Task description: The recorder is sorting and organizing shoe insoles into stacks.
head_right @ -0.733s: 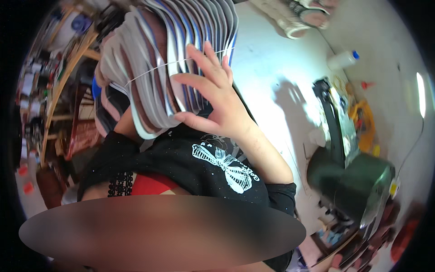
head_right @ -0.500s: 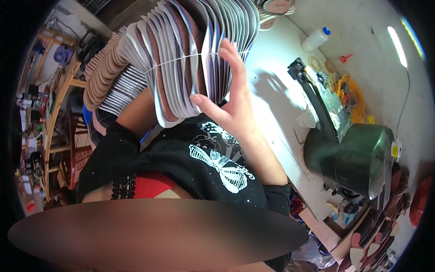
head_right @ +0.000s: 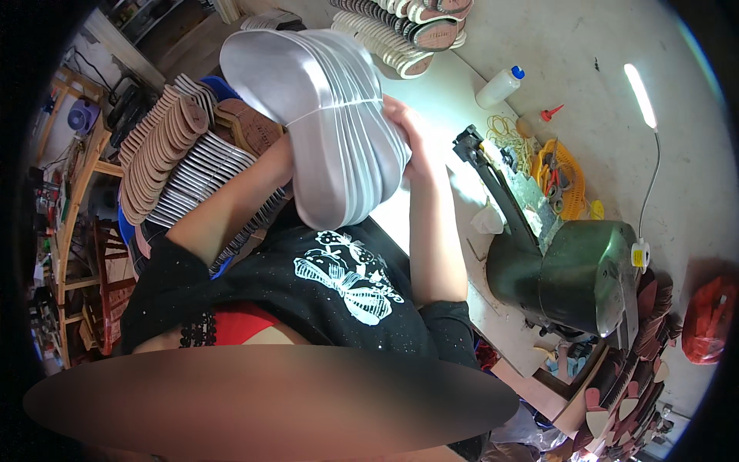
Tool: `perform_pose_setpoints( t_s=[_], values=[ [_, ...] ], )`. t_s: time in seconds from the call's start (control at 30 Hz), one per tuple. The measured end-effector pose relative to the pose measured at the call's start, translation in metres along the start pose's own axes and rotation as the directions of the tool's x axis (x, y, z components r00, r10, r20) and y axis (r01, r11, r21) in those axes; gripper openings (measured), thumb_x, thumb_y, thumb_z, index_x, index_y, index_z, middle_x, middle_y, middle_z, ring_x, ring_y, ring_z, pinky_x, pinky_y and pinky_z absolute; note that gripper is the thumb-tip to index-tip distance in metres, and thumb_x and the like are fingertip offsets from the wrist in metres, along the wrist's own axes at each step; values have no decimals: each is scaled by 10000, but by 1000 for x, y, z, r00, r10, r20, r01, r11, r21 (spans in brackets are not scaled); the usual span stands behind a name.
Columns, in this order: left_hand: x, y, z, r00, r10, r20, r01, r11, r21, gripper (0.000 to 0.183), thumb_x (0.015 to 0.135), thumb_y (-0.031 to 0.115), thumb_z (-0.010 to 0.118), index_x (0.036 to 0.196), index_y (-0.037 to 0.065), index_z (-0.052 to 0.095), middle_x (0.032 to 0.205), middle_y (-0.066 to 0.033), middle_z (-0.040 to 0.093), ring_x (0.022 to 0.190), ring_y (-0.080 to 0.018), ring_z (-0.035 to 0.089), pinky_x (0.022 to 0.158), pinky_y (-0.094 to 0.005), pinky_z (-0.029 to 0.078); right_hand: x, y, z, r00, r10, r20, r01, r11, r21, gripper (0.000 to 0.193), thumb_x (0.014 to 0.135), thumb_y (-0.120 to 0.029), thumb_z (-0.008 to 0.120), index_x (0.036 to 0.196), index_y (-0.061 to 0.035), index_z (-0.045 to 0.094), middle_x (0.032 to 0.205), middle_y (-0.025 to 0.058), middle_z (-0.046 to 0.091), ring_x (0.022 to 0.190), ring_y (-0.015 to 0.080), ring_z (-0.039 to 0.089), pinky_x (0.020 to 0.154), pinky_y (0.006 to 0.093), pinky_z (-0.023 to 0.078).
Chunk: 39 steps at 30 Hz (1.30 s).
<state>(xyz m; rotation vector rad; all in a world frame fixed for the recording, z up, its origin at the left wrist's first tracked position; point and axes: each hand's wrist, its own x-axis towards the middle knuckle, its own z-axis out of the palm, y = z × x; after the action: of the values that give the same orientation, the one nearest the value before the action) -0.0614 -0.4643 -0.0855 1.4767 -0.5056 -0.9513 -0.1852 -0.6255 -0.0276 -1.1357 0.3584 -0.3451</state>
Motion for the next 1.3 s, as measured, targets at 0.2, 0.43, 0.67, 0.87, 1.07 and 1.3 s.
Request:
perform_pose_setpoints(
  t_s=[0.2, 0.43, 0.67, 0.87, 1.07, 1.3],
  values=[
    [-44, -6, 3, 937, -318, 145, 342, 920, -192, 673, 947, 245, 510, 1477, 175, 101, 1463, -182, 202, 1275, -322, 360, 1020, -502, 310, 51, 73, -34, 944, 260, -201, -128, 853, 505, 701, 932, -543, 395, 1246, 81, 463, 1199, 184, 555, 1153, 269, 502, 1000, 371, 380],
    [-12, 35, 4, 935, 129, 332, -238, 920, 312, 396, 940, 245, 523, 1274, 36, 485, 1209, -107, 559, 1073, -183, 548, 900, -310, 422, -65, 126, -19, 872, -406, -272, 264, 860, -436, 257, 871, -91, 562, 1108, -16, 495, 1098, 72, 519, 969, 127, 478, 869, 265, 382],
    [114, 155, -32, 853, 452, 260, -382, 201, 902, 586, 880, 444, 536, 1292, 30, 489, 1325, -177, 489, 1245, -322, 440, 1019, -417, 349, 24, 123, 10, 785, -616, -60, 328, 496, -804, 564, 784, -133, 642, 1271, 0, 391, 1242, 154, 452, 1157, 304, 441, 952, 397, 337],
    [187, 44, -109, 953, 201, 227, -241, 45, 970, 800, 747, 686, 551, 1194, 23, 586, 1129, -228, 581, 994, -354, 588, 916, -411, 444, 39, 120, 0, 878, -467, -110, 121, 436, -892, 383, 807, -271, 647, 1126, -71, 576, 1147, 99, 517, 1113, 250, 456, 890, 387, 248],
    [173, 71, -89, 995, 23, 99, -100, 53, 994, 815, 685, 689, 618, 1131, 7, 633, 1143, -208, 579, 1110, -380, 503, 967, -425, 398, 44, 105, 2, 892, -425, -156, 34, 407, -913, 263, 778, -321, 675, 788, -65, 616, 938, 69, 544, 982, 258, 475, 862, 413, 274],
    [179, 49, -113, 918, 121, 377, -392, 135, 910, 737, 712, 582, 675, 1211, 46, 590, 1192, -137, 561, 1168, -341, 467, 989, -401, 366, 26, 104, 8, 955, -293, 43, 186, 480, -857, 271, 759, -273, 664, 680, -23, 596, 751, 144, 582, 772, 338, 548, 731, 430, 424]
  ],
)
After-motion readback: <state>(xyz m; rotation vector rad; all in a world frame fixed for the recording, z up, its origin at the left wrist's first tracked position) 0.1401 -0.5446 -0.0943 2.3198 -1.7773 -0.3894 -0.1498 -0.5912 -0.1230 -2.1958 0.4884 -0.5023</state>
